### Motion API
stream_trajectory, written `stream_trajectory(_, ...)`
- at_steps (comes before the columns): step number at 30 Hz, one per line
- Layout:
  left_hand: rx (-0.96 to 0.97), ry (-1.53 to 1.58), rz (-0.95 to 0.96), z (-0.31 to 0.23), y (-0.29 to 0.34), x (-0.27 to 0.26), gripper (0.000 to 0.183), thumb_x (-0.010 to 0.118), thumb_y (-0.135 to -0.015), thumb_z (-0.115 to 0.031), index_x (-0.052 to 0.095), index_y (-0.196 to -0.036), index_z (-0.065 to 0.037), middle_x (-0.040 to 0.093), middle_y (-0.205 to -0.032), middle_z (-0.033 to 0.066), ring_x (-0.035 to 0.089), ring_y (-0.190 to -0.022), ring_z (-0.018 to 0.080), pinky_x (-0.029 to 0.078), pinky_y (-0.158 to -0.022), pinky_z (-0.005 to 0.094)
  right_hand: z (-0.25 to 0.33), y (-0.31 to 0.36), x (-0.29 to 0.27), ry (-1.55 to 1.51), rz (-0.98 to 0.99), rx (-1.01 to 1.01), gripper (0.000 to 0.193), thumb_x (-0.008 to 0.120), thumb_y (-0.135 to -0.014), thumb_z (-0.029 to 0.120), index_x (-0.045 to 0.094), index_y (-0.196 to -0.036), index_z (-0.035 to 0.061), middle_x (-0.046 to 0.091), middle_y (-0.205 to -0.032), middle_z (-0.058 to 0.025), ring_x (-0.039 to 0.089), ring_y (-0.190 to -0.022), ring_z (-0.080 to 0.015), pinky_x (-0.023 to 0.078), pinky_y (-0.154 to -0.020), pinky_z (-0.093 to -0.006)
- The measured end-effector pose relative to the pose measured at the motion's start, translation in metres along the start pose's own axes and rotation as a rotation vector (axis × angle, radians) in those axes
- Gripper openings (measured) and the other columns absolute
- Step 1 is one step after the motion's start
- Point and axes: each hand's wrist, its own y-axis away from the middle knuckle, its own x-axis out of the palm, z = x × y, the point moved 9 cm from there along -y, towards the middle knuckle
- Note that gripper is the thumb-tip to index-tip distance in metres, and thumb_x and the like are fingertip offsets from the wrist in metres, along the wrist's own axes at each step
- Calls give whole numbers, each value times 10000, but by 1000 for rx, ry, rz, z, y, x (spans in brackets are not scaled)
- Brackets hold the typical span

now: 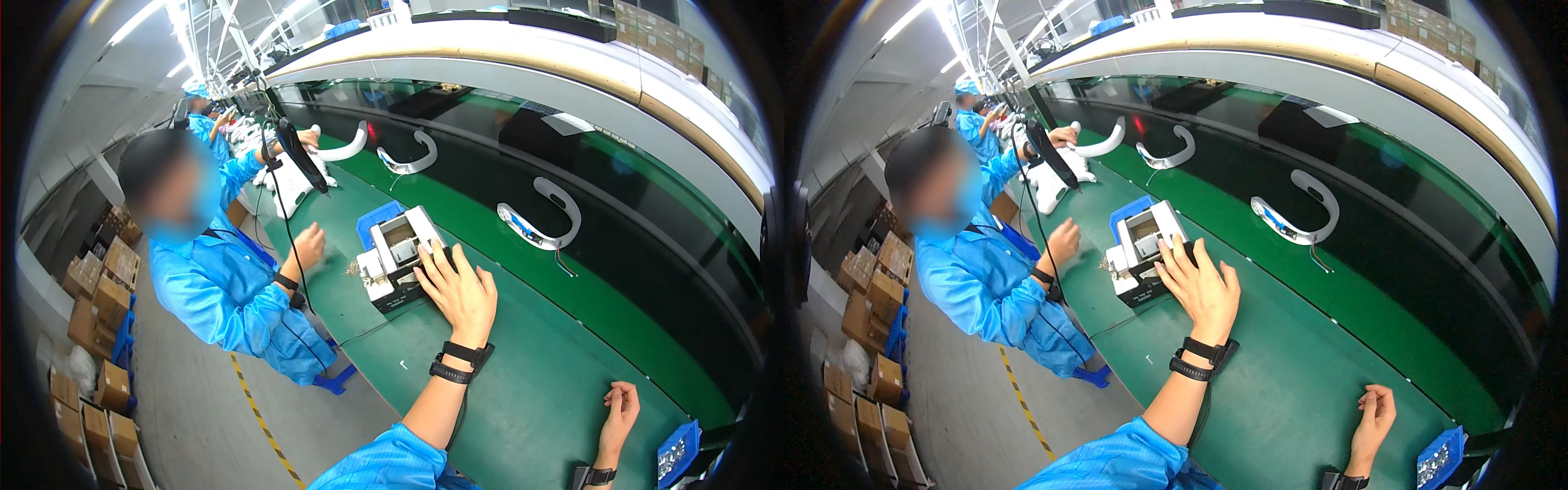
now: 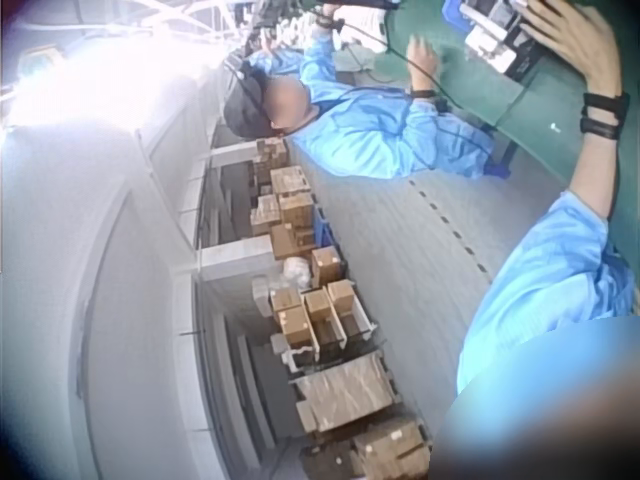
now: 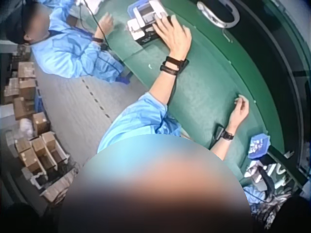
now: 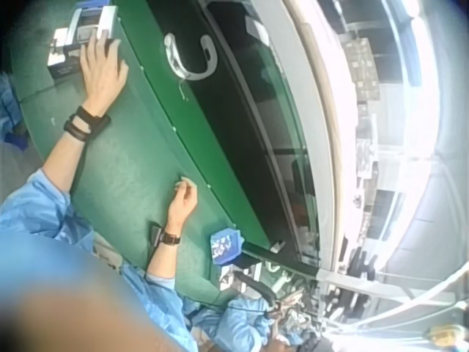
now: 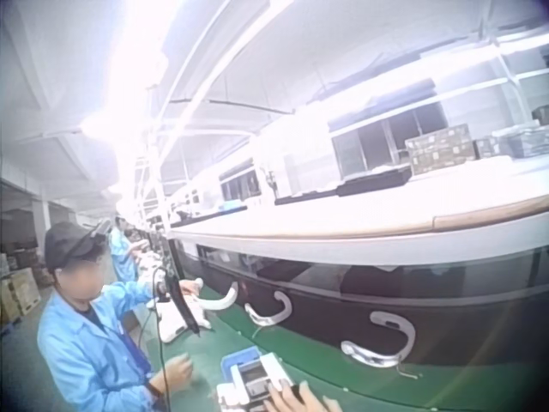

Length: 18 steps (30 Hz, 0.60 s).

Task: Assembling components of a white curved headset-like device on a manufacturing line.

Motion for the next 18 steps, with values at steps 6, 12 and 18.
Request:
stream_trajectory(6, 1, 31, 9, -1, 4, 1, 564, 681, -863, -169, 549, -1376, 26, 301, -1632, 296, 146, -1582, 497, 120, -1265, 650, 1, 1, 2, 13, 12, 4, 128, 544, -1073, 73, 649, -1051, 3, 594, -880, -6, 552, -793, -79, 460, -712, -235)
stream_trajectory(12, 1, 59, 17, -3, 6, 0, 522, 678, -863, -166, 579, -1335, 31, 268, -1653, 306, 131, -1586, 499, 117, -1265, 650, -2, 1, 1, 7, 0, 4, 129, 545, -1077, 76, 649, -1049, 5, 588, -877, -4, 554, -794, -80, 461, -703, -234)
stream_trajectory(18, -5, 67, 26, -3, 6, 0, 478, 675, -865, -167, 605, -1294, 31, 253, -1662, 309, 128, -1586, 500, 118, -1265, 647, 1, 2, 1, 7, 6, 0, 126, 548, -1077, 77, 650, -1050, 9, 586, -882, -1, 554, -795, -82, 462, -703, -234)
